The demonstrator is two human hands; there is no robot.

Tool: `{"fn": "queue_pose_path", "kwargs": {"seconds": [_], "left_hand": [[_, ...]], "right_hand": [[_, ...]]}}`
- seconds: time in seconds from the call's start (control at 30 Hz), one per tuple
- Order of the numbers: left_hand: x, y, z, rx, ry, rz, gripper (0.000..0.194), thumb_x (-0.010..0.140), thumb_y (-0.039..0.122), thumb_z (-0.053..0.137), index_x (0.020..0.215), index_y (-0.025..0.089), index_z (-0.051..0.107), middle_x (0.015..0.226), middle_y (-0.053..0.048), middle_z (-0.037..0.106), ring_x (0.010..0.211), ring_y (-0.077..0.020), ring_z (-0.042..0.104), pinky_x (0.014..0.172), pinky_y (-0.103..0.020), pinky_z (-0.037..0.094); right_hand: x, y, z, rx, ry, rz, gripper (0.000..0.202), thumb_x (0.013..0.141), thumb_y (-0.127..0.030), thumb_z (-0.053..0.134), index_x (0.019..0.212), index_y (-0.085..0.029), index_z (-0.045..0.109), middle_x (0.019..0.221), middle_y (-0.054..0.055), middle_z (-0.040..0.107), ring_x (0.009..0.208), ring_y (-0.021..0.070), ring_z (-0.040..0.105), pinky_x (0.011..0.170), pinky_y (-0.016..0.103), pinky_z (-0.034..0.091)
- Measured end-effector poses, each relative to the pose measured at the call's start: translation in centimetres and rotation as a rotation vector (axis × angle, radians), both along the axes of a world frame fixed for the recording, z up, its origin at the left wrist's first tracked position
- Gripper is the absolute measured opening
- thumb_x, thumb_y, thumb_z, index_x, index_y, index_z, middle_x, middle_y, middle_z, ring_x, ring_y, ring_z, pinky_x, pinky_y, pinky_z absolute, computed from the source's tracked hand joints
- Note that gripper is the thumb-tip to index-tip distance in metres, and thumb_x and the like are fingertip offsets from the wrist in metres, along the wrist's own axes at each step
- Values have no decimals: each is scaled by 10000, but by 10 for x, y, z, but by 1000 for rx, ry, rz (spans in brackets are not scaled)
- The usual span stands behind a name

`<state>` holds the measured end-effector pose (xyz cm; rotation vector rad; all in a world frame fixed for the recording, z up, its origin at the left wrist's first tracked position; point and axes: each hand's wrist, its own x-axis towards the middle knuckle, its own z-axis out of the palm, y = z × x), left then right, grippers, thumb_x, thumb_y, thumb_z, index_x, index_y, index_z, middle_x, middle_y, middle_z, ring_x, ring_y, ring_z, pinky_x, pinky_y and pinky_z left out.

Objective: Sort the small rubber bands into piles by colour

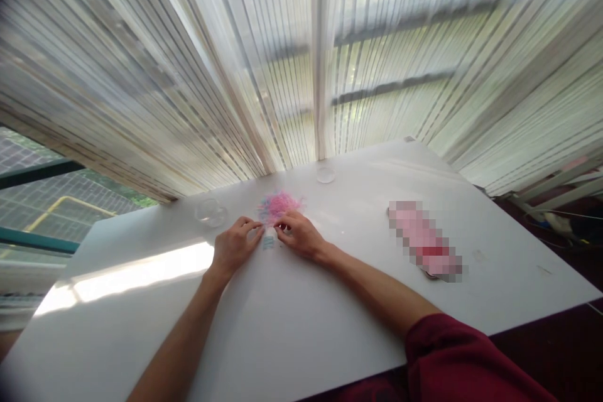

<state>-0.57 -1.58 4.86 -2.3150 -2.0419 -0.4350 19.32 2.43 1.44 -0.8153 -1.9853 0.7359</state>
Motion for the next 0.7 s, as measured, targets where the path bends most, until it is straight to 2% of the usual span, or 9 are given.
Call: {"fn": "queue_pose_path", "kwargs": {"seconds": [0.3, 0.47, 0.7], "left_hand": [[3, 5, 0, 19, 59, 28, 215, 923, 353, 579, 953, 245, 763, 965, -34, 724, 738, -157, 666, 580, -238, 422], [0, 3, 5, 45, -51, 30, 188, 909, 324, 589, 938, 242, 755, 947, -28, 722, 777, -170, 669, 602, -239, 439], [-7, 6, 9, 6, -192, 37, 186, 887, 329, 609, 965, 258, 762, 945, -14, 721, 660, -141, 623, 624, -252, 457]], "right_hand": [[0, 1, -1, -13, 10, -2, 77, 862, -148, 623, 873, -174, 694, 770, 14, 588, 721, 134, 555, 724, 257, 482], [0, 1, 0, -6, 19, -5, 84, 855, -135, 621, 867, -175, 694, 767, 16, 590, 716, 132, 553, 710, 251, 476], [0, 1, 0, 0, 26, 0, 95, 856, -133, 608, 871, -166, 695, 777, 23, 592, 722, 137, 555, 707, 257, 475]]}}
